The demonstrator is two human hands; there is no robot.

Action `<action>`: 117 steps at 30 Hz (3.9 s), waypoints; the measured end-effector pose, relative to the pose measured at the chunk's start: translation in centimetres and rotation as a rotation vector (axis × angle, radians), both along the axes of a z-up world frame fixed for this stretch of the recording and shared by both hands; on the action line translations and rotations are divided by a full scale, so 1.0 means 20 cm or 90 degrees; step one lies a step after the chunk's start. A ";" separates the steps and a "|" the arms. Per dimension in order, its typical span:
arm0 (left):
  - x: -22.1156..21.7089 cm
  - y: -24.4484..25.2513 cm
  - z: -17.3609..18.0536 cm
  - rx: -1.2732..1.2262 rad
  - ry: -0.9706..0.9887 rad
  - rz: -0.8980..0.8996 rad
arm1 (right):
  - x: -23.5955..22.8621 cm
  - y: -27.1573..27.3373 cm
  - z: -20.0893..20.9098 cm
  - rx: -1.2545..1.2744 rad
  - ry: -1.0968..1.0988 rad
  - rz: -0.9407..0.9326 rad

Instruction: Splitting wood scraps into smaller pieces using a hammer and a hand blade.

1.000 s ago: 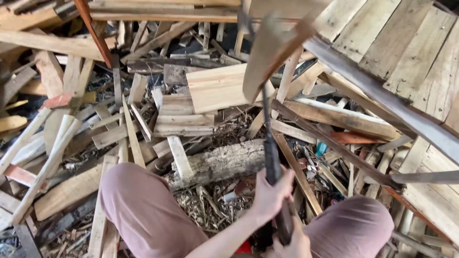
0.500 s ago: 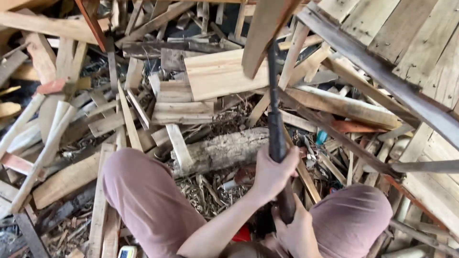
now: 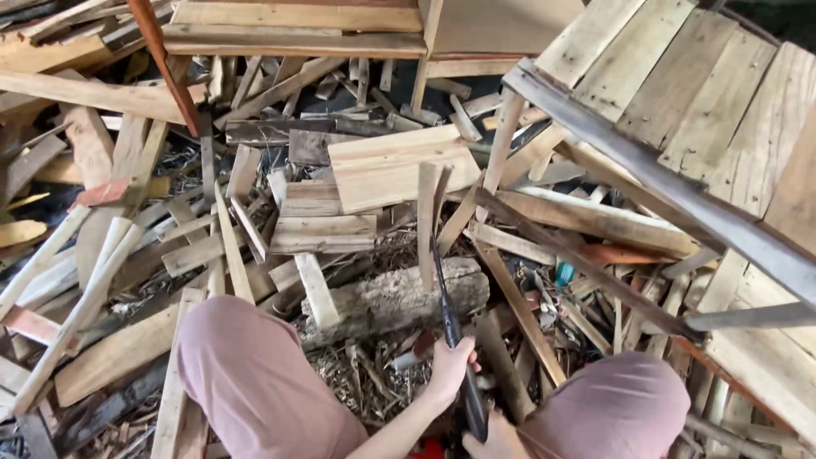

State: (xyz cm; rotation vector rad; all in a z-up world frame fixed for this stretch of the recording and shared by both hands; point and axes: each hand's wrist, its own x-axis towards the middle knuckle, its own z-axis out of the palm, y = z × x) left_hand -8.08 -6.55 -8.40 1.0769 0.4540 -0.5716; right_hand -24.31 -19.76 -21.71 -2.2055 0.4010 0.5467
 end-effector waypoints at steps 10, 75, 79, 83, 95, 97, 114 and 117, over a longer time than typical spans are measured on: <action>0.54 0.39 0.93 0.463 -0.259 -0.213 | 0.35 0.25 1.14 0.173 0.057 -0.332; 0.02 -0.06 0.25 0.071 0.022 0.049 | -0.01 0.03 0.55 0.031 -0.095 -0.054; 0.11 -0.08 0.82 -0.054 -0.023 -0.002 | 0.20 0.19 1.21 0.196 -0.386 -0.086; 0.18 -0.08 1.16 -0.104 -0.324 -0.099 | 0.22 0.11 1.26 0.043 -0.268 -0.151; 0.22 -0.04 0.40 0.033 0.051 0.026 | 0.20 0.12 0.53 -0.039 -0.014 -0.095; 0.25 -0.03 0.71 0.026 0.059 0.006 | 0.31 0.14 0.70 -0.067 -0.058 -0.081; 0.08 0.04 -0.01 0.049 0.060 -0.001 | 0.04 0.15 -0.11 -0.121 -0.003 -0.001; 0.07 0.03 0.12 0.066 0.071 -0.063 | 0.19 0.17 0.33 -0.132 0.138 0.008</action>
